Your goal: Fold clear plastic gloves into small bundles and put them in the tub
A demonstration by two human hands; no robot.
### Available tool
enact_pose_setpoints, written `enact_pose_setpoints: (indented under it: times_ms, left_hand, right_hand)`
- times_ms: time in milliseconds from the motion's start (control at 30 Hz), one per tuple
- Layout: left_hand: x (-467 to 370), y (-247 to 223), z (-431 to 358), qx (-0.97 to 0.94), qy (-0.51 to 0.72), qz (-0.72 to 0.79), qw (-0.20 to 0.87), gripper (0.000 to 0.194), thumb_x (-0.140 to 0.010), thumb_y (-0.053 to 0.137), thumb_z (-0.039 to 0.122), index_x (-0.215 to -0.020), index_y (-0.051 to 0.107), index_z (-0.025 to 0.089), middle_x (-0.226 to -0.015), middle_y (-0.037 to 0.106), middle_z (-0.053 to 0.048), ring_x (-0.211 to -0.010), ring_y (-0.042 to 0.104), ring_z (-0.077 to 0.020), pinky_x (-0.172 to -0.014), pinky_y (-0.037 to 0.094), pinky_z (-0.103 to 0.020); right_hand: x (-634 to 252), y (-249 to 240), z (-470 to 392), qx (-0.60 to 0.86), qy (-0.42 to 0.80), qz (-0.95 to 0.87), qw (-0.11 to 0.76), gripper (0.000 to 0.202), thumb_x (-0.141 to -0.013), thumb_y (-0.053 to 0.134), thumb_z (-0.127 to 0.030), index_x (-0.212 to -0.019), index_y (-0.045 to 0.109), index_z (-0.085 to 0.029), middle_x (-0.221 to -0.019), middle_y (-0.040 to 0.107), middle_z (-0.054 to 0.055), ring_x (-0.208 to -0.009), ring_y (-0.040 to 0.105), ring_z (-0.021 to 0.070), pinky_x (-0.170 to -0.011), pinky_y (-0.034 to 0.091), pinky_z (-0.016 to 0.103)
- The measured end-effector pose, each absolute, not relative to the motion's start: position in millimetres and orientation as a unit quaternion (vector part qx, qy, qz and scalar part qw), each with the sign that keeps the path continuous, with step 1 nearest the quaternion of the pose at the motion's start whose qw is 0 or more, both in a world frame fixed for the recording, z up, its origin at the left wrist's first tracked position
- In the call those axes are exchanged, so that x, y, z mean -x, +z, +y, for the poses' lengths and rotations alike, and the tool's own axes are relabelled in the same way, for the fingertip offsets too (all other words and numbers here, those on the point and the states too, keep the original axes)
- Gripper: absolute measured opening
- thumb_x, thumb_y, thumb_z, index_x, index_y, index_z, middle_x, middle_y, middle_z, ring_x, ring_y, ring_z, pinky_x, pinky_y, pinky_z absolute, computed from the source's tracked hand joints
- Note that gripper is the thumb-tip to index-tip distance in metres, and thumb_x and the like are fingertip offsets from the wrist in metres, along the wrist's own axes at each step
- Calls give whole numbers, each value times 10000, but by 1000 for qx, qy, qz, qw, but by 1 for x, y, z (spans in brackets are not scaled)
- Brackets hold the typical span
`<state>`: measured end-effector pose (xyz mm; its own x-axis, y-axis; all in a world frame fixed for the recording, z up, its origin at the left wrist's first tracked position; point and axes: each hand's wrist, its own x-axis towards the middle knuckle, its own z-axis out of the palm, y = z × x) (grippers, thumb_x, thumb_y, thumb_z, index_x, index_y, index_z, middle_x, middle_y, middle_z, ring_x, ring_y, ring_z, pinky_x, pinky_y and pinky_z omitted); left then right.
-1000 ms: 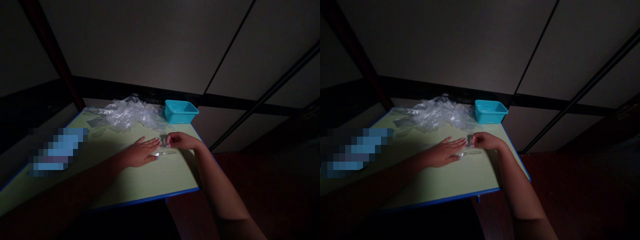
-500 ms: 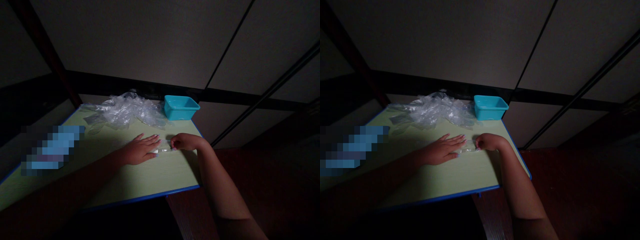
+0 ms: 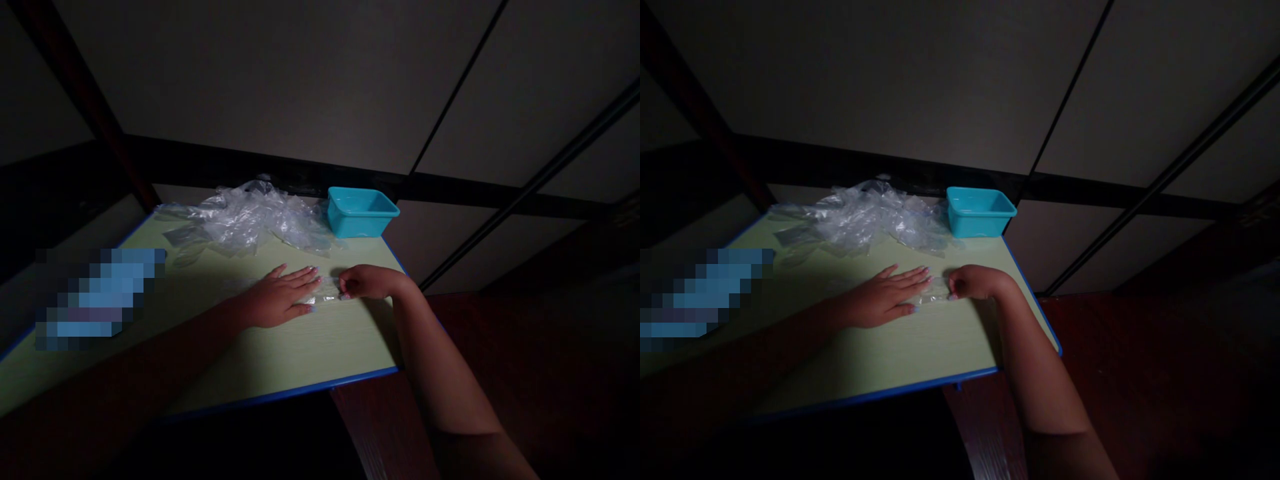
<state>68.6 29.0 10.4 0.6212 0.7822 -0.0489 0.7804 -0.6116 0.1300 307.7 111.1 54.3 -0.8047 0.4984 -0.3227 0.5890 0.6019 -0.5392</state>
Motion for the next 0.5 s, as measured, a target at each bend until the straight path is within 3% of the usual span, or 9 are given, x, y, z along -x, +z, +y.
enact_pose_setpoints:
  times_ms: [233, 500]
  left_hand:
    - [-66, 7, 30, -900, 13, 429, 70, 585, -955, 242, 523, -1474, 161, 264, -1548, 114, -57, -1425, 136, -218, -1104, 108, -532]
    - [-68, 14, 29, -911, -9, 409, 55, 483, -970, 292, 447, -1442, 209, 393, -1550, 88, -60, -1426, 119, -259, -1063, 139, -590]
  right_hand:
    - [-309, 53, 113, -351, -250, 898, 86, 59, -751, 589, -134, -729, 643, -146, -653, 587, 9, -603, 479, 123, -556, 324, 241]
    - [-304, 66, 105, -477, -162, 854, 128, 100, -738, 671, -220, -776, 658, -129, -700, 617, 37, -585, 461, 120, -507, 283, 241]
